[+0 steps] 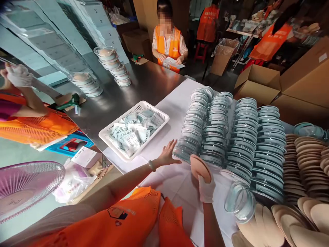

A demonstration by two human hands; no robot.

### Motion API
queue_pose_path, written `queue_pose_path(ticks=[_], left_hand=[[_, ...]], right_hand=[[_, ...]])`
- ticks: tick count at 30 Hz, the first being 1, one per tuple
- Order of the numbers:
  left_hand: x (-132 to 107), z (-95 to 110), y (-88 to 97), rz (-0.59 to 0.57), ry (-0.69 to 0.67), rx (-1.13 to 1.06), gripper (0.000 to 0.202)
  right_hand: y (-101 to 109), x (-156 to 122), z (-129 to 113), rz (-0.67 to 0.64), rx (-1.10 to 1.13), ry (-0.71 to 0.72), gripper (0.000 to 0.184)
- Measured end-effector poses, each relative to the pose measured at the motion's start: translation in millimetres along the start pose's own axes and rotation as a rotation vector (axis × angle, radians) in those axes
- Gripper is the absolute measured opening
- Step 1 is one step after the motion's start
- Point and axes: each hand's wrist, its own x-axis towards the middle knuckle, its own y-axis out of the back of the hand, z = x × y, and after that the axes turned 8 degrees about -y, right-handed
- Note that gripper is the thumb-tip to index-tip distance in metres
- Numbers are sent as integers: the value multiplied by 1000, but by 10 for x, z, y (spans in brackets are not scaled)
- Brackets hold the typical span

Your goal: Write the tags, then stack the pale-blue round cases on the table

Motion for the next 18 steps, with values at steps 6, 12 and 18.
queue_pose_path(ticks=[6, 12, 18], left_hand=[[279, -100, -118, -175, -12, 332, 137], [557, -5, -60, -299, -384, 603, 120], [702, -59, -300, -276, -533, 552, 104]], right_hand=[[-214, 675, -357, 104, 38, 53, 47], [-440, 1761, -878, 159, 49, 87, 58], [-1255, 2772, -1456, -143, -176, 403, 35]])
